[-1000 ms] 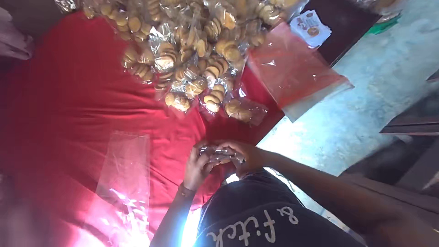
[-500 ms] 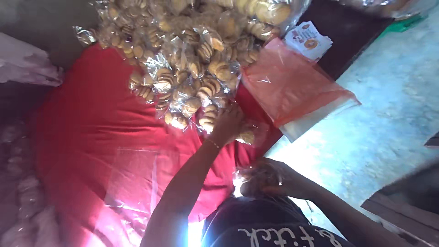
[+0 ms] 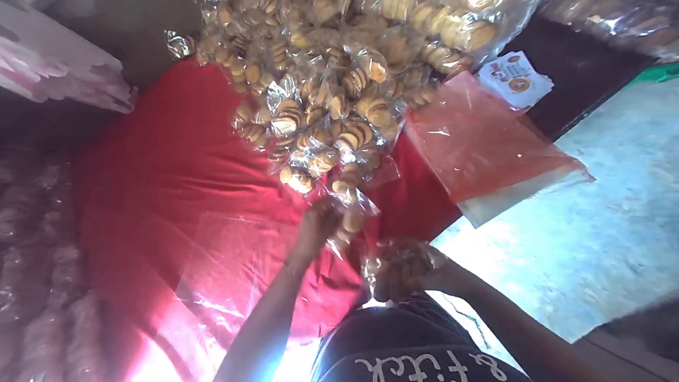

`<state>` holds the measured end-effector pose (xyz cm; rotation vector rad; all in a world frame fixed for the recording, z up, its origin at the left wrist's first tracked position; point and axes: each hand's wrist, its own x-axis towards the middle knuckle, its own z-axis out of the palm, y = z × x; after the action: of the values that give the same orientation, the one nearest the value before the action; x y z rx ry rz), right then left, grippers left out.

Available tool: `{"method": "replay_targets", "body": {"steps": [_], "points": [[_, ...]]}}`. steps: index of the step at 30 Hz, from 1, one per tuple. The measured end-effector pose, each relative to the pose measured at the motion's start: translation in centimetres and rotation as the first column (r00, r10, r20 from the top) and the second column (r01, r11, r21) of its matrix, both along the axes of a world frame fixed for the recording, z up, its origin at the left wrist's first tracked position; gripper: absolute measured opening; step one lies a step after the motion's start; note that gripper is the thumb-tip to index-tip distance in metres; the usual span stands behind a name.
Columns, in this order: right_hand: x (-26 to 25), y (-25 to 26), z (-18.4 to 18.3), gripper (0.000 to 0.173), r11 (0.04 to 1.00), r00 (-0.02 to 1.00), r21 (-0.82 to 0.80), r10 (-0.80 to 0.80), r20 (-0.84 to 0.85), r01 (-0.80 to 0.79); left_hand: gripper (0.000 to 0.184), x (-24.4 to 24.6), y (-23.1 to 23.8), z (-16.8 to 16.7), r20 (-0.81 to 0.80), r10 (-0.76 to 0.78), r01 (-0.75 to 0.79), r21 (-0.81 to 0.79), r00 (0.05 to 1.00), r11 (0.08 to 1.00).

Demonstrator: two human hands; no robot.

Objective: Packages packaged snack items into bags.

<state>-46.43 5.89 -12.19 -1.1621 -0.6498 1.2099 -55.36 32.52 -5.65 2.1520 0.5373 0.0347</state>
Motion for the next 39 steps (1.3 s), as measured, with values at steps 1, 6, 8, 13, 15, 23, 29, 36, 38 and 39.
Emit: {"method": "replay_targets", "body": {"steps": [1,6,8,13,15,23,29,36,38,39], "points": [[-0.3,-0.1,0.2,0.070,0.997,0.994,-0.039,-0.074,-0.080,0.071,0.021,1.1,2.0,-0.6,0.019,-0.034,0.033,0.059,0.999,0.998],[0.1,-1.5,0.7,0.064,0.992,0.985,-0.095,-0.091,-0.143,0.078,0.035,2.3,3.5,-1.3,-0.389,-0.316,0.330,-0.030,0.865,0.943],[-0.3,-2.7,0.0,0.065,0.995,0.996,-0.099,-0.010,-0.089,0.001,0.036,0.7,2.3,0.2,-0.442,-0.446,0.489,-0.020,0.778,0.872],[-1.9,-2.6,-2.1,0.060,0.982,0.991,-0.176,0.082,0.106,-0.062,0.030,4.7,1.7,0.5,-0.261,-0.695,0.742,0.216,0.670,0.634],[-2.3,-2.1,-2.6,0.062,0.984,0.986,-0.168,0.087,0.142,-0.063,0.031,8.3,2.1,-1.3,-0.308,-0.747,0.804,0.315,0.589,0.504],[-4.3,0.5,0.2,0.054,0.983,0.985,0.140,0.098,0.143,-0.118,0.021,4.5,1.0,-2.6,-0.060,-0.880,0.705,0.625,0.471,0.335],[-6.7,4.7,0.2,0.048,0.976,0.854,-0.092,0.218,0.472,-0.199,0.063,-3.7,0.1,-3.1,0.017,-0.722,0.682,0.314,0.691,0.660],[-5.7,2.6,0.0,0.048,0.951,0.859,-0.194,0.302,0.412,-0.241,0.054,-4.8,0.6,-5.4,0.067,-0.686,0.639,0.305,0.725,0.706],[-4.9,1.0,0.7,0.048,0.946,0.852,-0.167,0.323,0.412,-0.278,0.052,-3.7,0.7,-5.0,0.056,-0.649,0.619,0.248,0.759,0.745],[-4.2,-0.1,1.1,0.048,0.954,0.874,-0.116,0.300,0.382,-0.277,0.055,-3.3,0.9,-4.7,0.038,-0.649,0.625,0.233,0.760,0.745]]}}
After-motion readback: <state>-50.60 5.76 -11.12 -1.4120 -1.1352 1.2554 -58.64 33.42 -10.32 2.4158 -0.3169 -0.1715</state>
